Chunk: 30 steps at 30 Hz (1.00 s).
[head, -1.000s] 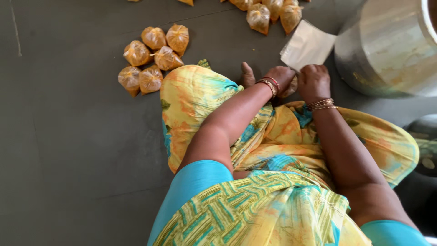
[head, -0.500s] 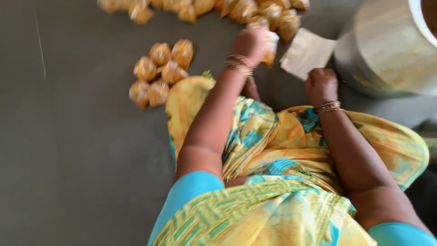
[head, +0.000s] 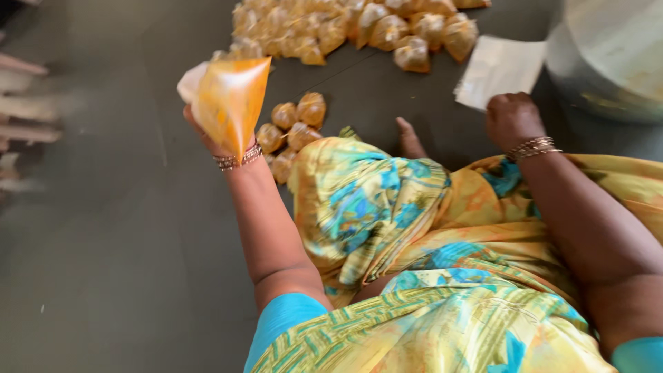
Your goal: The person scoops a brown paste from a large metal pot into small plastic bags using a ladle, then ties each bag and places it on the floor. The process is repeated continuously.
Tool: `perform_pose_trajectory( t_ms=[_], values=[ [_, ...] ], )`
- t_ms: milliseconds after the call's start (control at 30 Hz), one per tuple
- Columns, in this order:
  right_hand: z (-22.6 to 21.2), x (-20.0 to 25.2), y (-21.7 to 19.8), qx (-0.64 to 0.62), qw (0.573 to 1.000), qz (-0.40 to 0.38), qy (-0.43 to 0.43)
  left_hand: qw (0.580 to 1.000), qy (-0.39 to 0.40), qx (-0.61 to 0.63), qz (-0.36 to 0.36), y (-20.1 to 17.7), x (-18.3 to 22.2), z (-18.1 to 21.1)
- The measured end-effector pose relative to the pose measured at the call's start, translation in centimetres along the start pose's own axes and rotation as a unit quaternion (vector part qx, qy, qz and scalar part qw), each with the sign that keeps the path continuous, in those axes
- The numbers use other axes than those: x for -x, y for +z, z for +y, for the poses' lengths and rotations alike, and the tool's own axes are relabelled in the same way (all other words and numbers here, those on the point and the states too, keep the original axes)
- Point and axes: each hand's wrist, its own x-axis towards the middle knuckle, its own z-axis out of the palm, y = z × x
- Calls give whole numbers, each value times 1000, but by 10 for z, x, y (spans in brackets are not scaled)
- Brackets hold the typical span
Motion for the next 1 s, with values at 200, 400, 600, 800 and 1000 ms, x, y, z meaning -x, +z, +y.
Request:
perform_pose_trajectory(
  t_ms=[200, 400, 600, 800, 1000],
  values=[
    [8, 7, 5, 32, 998, -46, -27, 975, 59, -19, -214, -26, 56, 77],
    [10, 5, 10, 86, 988, -131, 1, 984, 53, -8, -172, -27, 91, 104],
    [1, 10, -2, 80, 978, -188, 32, 990, 18, -88, -105, 5, 96, 112],
    [0, 15, -15, 70, 981, -179, 24, 827, 61, -557, -43, 22, 101, 125],
    [1, 13, -9, 78, 979, -188, 12, 581, 128, -803, -29, 3, 88, 125]
  ],
)
